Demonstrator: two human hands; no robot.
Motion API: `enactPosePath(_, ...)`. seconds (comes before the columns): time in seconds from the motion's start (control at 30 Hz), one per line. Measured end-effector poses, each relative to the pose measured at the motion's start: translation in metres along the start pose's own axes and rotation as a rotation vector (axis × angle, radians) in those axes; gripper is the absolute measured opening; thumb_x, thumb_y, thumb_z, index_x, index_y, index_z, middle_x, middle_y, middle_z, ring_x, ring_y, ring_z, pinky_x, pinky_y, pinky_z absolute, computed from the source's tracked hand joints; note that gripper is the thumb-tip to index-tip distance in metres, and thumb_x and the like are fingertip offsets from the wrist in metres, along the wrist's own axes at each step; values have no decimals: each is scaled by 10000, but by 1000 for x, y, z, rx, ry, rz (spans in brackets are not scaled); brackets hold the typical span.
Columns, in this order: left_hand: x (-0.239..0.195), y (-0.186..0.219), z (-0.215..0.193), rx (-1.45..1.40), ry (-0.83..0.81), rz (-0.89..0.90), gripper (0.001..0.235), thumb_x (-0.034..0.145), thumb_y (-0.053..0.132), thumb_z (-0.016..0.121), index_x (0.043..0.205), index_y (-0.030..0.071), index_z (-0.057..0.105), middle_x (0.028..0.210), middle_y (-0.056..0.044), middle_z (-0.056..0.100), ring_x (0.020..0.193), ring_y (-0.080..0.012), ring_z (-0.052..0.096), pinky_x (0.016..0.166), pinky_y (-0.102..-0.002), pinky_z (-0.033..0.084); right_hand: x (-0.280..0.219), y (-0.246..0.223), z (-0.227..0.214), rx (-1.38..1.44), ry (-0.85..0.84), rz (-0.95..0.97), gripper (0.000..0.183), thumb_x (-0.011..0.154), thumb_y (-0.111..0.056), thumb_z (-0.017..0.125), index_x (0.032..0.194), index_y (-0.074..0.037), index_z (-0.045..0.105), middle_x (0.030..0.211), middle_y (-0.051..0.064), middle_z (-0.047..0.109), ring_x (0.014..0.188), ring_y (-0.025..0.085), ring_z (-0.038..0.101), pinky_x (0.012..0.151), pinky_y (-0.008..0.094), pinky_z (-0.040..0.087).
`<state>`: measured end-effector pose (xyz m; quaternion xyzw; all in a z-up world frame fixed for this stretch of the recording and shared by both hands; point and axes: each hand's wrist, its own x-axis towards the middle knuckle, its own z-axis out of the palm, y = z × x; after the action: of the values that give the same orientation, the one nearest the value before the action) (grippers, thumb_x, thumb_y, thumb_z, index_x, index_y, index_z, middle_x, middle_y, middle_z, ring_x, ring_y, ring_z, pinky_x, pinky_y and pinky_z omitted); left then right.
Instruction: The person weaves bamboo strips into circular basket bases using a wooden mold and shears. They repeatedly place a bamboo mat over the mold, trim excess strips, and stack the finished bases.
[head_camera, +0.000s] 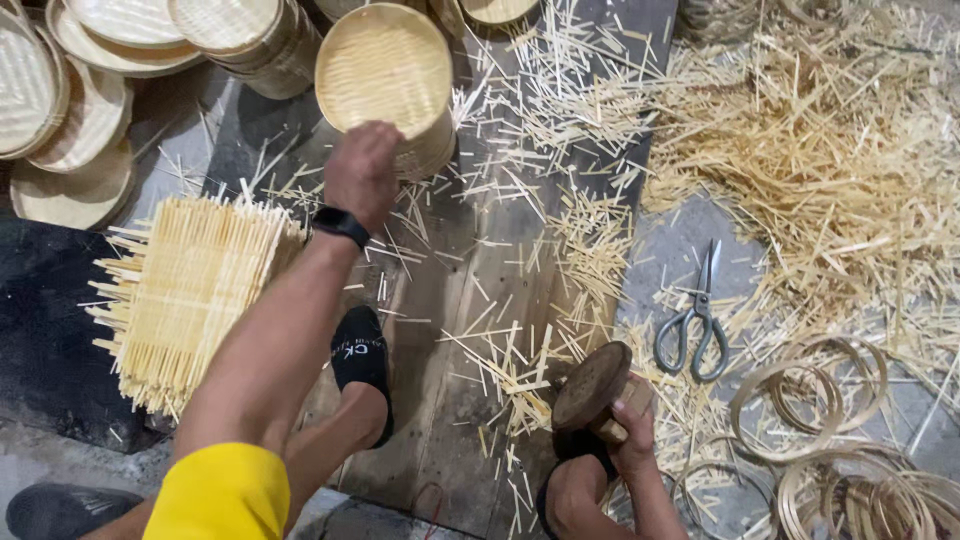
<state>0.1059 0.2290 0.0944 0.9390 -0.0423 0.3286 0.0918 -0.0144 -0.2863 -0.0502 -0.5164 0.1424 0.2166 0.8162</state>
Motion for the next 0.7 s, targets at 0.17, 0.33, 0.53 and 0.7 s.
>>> enactPosePath(0.17,7,-25,9,28,-67,-113,191,874,-73,644,997,49,724,1055,-141,749,1056,-320,708,929,-425,571,-2,-1,3,7,3,2,705,750,-197,645,1405,-28,445,1188,142,602,1075,288,633,932,446,546)
enactPosePath(0.33,3,-39,21,-10,-72,-149,199,834,-73,638,969,47,719,1015,-137,754,1024,-335,708,881,-436,568,0,-6,10,13,36,37,692,759,-197,649,1395,-16,444,1172,160,603,1054,302,634,919,465,547)
enactPosePath(0.53,6,-45,13,25,-78,-147,222,880,-91,611,972,79,721,1034,-111,760,1026,-298,724,871,-431,568,-1,-12,14,-84,104,155,697,755,-220,622,1406,-45,445,1117,203,607,1017,348,666,852,541,590)
enactPosePath(0.7,3,-43,17,-73,-110,-175,209,888,-77,618,996,61,733,1029,-131,746,1000,-317,706,870,-422,574,2,-1,0,1,52,84,697,800,-224,639,1420,15,428,1159,213,602,1018,347,643,864,508,560)
